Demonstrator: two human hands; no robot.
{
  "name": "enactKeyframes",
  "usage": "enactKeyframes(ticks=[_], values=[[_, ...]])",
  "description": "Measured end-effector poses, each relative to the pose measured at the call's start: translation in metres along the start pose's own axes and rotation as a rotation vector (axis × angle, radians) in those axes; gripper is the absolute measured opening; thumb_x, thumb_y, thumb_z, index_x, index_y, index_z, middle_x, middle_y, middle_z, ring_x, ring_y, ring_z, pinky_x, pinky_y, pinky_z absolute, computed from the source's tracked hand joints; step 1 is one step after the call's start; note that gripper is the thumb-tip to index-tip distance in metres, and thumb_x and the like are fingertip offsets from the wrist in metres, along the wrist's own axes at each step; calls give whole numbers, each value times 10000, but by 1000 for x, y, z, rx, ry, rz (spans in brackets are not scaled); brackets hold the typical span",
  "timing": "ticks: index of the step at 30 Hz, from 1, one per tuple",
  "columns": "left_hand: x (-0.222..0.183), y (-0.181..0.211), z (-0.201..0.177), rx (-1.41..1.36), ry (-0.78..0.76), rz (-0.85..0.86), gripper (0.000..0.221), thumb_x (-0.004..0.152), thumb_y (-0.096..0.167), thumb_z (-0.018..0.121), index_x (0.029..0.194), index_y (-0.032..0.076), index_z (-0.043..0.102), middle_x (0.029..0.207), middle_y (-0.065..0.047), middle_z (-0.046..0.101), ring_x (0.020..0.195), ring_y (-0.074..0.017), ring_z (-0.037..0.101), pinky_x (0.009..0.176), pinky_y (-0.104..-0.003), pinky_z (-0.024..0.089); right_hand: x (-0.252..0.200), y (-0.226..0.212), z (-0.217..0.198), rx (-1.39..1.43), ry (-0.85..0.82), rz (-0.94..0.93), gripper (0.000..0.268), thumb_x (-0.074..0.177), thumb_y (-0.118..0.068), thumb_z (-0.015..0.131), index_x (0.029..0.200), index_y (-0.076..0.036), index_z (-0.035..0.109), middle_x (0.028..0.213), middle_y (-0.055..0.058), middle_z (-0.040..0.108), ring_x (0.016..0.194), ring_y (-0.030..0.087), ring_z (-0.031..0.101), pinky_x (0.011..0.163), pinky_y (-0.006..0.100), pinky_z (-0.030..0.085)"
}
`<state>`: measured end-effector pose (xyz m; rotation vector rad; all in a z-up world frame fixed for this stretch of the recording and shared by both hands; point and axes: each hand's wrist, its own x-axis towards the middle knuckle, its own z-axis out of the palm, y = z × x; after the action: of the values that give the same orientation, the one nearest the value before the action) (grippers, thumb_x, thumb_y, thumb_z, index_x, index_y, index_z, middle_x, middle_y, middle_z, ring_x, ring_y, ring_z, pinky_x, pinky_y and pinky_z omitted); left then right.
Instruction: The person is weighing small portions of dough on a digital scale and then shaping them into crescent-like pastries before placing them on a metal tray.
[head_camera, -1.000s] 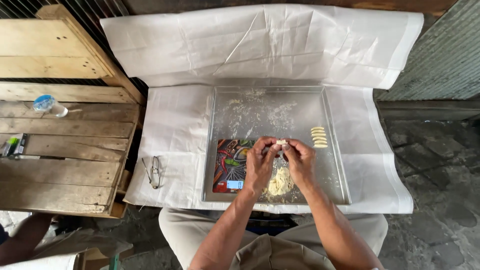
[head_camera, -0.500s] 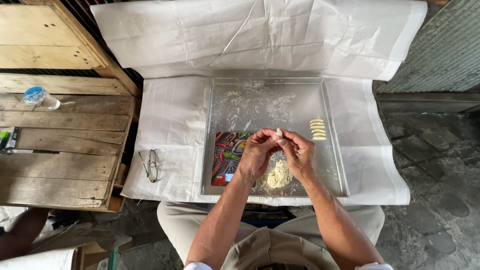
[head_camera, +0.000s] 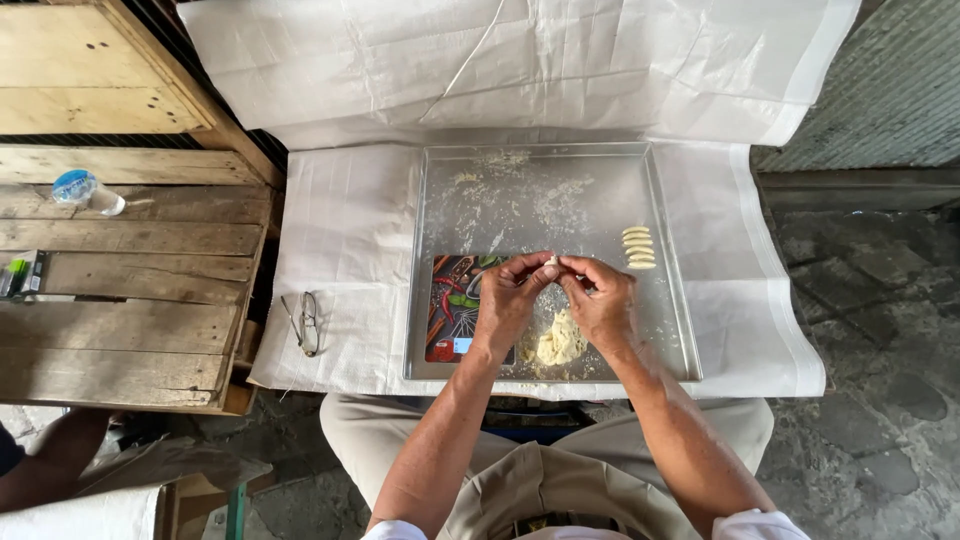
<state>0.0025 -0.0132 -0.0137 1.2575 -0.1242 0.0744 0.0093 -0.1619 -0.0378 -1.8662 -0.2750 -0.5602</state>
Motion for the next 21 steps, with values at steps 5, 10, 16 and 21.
enactKeyframes(ticks=[5,10,16,21], values=[[-3,-19,7,-237,75,-66,202,934,123,787,1016,-56,747,823,-111,742,777,-156,717,790,-296,623,-4,6,-9,148,-43,130,101,886,-49,827,956,2,774,774,156,758,587,159,678,523,272,579],[-2,-22,15,-391,65,-175,151,958,148,758,951,-2,751,859,-117,751,806,-201,737,765,-308,618,-7,8,-11,242,8,183,94,920,-51,791,992,2,762,756,173,743,522,113,616,451,225,530],[-5,-14,17,-295,119,-145,121,928,120,790,849,31,768,880,-78,744,820,-208,743,741,-289,611,-18,15,-7,250,26,240,199,1004,-97,718,1175,3,744,965,244,755,742,196,701,580,260,594],[-11,-15,29,-331,120,-136,167,859,46,824,959,0,697,842,-64,711,771,-160,714,697,-279,636,-23,-4,-4,342,5,309,253,966,-134,749,1159,29,741,956,209,777,789,180,735,660,288,626]])
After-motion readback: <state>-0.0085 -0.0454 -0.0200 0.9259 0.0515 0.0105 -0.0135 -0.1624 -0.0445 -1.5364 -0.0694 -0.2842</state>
